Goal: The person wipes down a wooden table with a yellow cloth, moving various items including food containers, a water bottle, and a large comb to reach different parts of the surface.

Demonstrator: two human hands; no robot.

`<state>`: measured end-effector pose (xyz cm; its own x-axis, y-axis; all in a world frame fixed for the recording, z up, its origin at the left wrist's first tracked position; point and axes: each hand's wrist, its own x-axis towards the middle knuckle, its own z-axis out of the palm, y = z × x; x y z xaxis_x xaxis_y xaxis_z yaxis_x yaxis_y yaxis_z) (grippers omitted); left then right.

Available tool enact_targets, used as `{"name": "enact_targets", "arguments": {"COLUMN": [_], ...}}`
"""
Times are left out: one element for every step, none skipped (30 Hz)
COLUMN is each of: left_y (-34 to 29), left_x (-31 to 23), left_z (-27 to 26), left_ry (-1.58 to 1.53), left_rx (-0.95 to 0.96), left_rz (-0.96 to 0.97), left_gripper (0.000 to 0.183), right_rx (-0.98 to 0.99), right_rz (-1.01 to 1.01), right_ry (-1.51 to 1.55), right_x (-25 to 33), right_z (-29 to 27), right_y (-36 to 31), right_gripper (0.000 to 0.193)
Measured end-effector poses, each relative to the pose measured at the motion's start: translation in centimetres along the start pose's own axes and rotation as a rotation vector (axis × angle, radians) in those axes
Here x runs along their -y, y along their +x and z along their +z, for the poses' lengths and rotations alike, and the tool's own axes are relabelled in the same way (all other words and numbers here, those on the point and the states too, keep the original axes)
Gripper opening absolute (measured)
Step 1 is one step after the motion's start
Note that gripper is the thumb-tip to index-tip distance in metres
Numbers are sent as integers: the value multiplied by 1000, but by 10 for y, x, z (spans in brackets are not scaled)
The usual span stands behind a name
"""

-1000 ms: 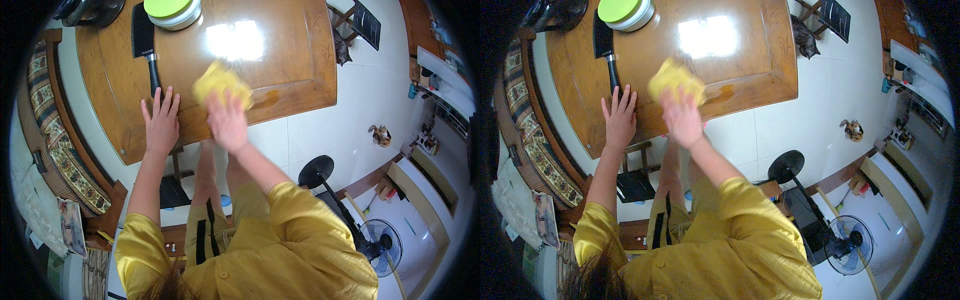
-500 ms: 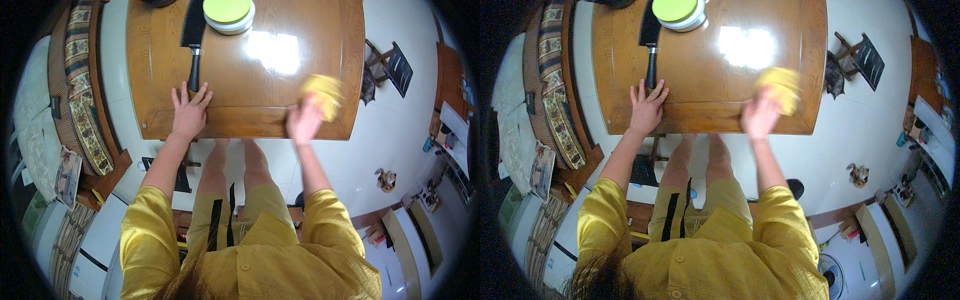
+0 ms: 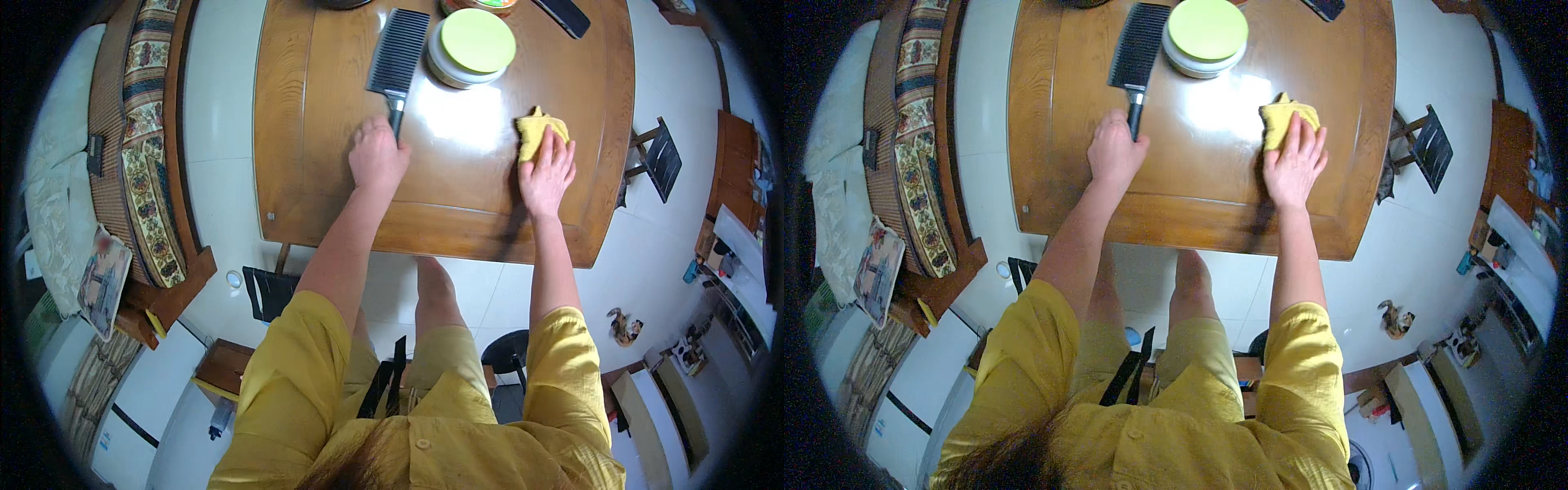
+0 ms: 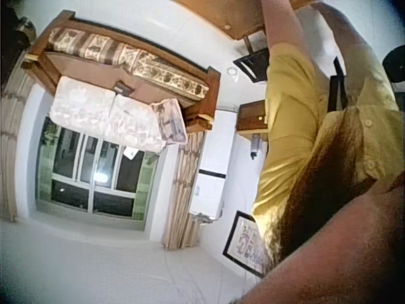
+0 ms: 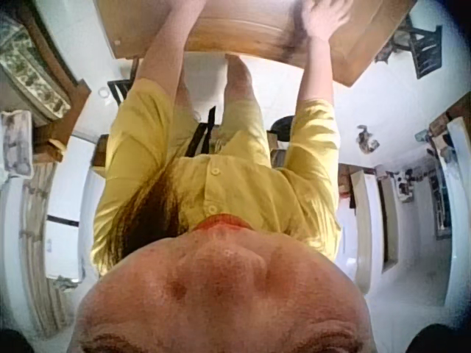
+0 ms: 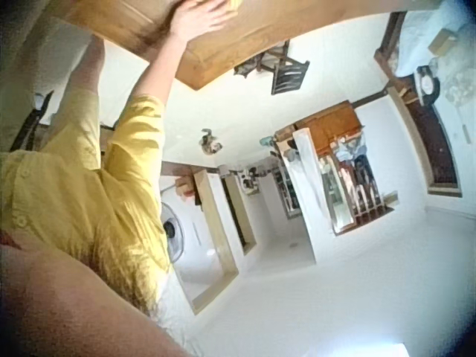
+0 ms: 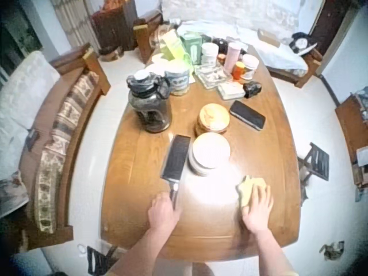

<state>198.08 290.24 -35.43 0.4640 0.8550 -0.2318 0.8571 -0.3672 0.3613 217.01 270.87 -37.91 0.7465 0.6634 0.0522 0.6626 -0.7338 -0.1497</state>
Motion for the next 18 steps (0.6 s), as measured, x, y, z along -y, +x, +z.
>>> {"name": "enact_targets", "arguments": {"left_y": [5, 7, 4, -2, -12, -29, -46, -60, -75, -85, -94, -100, -104, -100, -98, -94, -89, -85], "left_x": [1, 4, 15, 32, 50, 68, 90, 111, 132, 152, 172, 193, 213, 224, 236, 245, 254, 263], "left_z": [-6, -14, -18, -24, -29, -37, -44, -52, -60, -69, -75, -81, -84, -93, -98, -104, -111, -111], "left_ry": [-58, -149, -157, -229, -299, -354, -410, -440, -465, -453, -439, -443, -446, -439, -442, -428, -414, -426], "left_rx": [162, 284, 291, 288, 290, 243, 182, 109, 42, 30, 23, 30, 38, 5, -43, -46, -47, -49], "left_rz": [-60, -149, -147, -98, -52, -46, -38, -24, -16, -52, -89, -136, -185, -158, -179, -199, -218, -221], "left_gripper": [32, 33, 33, 32, 30, 27, 24, 20, 17, 16, 16, 15, 15, 14, 11, 11, 10, 10], "right_rx": [-18, -50, -72, -89, -99, -80, -49, 90, 167, 215, 222, 203, 184, 101, 15, -14, -44, -87], "right_rz": [84, 152, 234, 241, 249, 153, 45, -57, -181, -286, -323, -332, -341, -286, -241, -113, 18, 87], "right_ry": [12, 76, 78, 47, 15, 25, 79, 77, 52, 123, 110, 71, 31, 22, 22, 45, 66, 46], "right_x": [1, 3, 9, 19, 43, 60, 90, 123, 152, 175, 191, 197, 197, 195, 200, 213, 227, 247], "right_z": [12, 17, 24, 33, 36, 43, 43, 32, 28, 27, 23, 26, 32, 39, 46, 52, 58, 67], "right_y": [2, 3, 2, -5, -14, -27, -39, -48, -58, -60, -52, -37, -17, 2, 24, 44, 61, 71], "right_gripper": [68, 67, 65, 63, 63, 64, 64, 64, 63, 61, 58, 57, 56, 56, 55, 55, 54, 53]}}
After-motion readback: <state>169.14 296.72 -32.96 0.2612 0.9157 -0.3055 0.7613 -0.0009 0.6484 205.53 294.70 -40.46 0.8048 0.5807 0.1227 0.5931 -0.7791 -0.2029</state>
